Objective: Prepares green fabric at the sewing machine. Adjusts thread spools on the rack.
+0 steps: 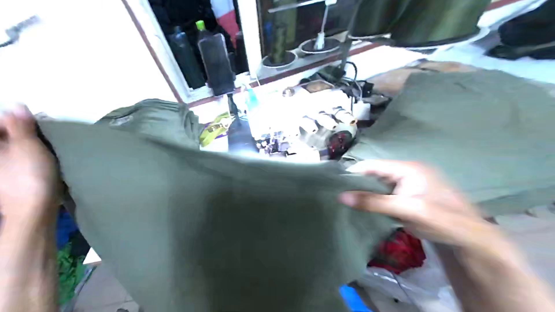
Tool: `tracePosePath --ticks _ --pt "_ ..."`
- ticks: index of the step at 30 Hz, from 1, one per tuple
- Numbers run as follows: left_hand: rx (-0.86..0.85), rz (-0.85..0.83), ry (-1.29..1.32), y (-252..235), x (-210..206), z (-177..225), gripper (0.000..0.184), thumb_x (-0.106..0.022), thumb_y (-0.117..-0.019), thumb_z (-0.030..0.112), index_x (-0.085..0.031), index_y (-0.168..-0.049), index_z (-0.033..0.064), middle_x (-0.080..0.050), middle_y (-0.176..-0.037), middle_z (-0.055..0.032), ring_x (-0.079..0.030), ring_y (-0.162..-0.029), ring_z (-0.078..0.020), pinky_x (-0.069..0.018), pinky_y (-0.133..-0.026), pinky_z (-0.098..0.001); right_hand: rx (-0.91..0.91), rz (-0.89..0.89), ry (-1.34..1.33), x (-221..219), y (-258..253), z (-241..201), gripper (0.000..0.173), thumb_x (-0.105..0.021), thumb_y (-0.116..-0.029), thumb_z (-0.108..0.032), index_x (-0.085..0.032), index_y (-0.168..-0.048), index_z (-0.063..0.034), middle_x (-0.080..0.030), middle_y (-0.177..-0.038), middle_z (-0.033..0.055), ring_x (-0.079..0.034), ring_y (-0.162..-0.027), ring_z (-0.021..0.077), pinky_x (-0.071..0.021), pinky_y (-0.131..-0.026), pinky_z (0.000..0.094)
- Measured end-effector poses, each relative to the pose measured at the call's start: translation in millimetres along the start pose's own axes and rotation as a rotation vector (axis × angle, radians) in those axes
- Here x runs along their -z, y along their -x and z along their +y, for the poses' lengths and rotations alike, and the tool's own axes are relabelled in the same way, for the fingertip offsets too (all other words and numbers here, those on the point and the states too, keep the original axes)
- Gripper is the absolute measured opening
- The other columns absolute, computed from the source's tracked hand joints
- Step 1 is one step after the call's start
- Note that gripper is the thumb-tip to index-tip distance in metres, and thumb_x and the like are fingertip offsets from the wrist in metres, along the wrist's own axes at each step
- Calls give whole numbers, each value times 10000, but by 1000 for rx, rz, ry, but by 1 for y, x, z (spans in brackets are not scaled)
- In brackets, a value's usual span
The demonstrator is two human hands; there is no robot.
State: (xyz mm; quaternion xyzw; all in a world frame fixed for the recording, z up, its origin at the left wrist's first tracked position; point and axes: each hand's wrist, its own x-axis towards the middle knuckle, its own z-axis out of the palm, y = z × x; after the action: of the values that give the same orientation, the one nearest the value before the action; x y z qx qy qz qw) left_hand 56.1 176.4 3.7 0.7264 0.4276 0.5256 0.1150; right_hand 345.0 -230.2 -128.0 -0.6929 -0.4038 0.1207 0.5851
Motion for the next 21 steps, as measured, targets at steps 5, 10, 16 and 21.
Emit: tracePosePath --ticks 5,10,16,21 --pt "166 -527 -405 107 -70 -129 459 -504 -1072 295 -599 -1313 -83 -583 -1310 -365 -539 -1258 -543 -394 -1052 -709 -414 -181 -56 -108 -18 102 165 -733 -956 -222 -727 -1024 -71 -691 -710 23 -653 -565 118 -584 -569 305" --pt "-29 -662 -366 213 -102 -158 610 -509 -1038 374 -503 -1468 -58 -378 -1579 -308 -298 -1485 -523 -151 -1188 -726 -550 -171 -79 -123 -15 109 116 -652 -1011 -177 -738 -991 -102 -725 -738 -5 -666 -568 91 -571 -543 255" --pt "-19 -592 -396 218 -116 -150 517 -459 -1066 316 -543 -1442 -29 -426 -1557 -280 -337 -1480 -479 -191 -1198 -678 -388 -97 -51 -128 -7 116 215 -692 -955 -284 -726 -1147 -194 -761 -883 -71 -699 -660 70 -605 -598 264" --pt "27 -452 -354 222 -119 -145 412 -527 -1047 254 -640 -1292 -57 -559 -1400 -298 -469 -1357 -501 -327 -1139 -662 -2 -158 339 -133 14 122 619 -823 -785 -559 -703 -1296 -231 -706 -1188 -53 -676 -924 84 -600 -752 335"
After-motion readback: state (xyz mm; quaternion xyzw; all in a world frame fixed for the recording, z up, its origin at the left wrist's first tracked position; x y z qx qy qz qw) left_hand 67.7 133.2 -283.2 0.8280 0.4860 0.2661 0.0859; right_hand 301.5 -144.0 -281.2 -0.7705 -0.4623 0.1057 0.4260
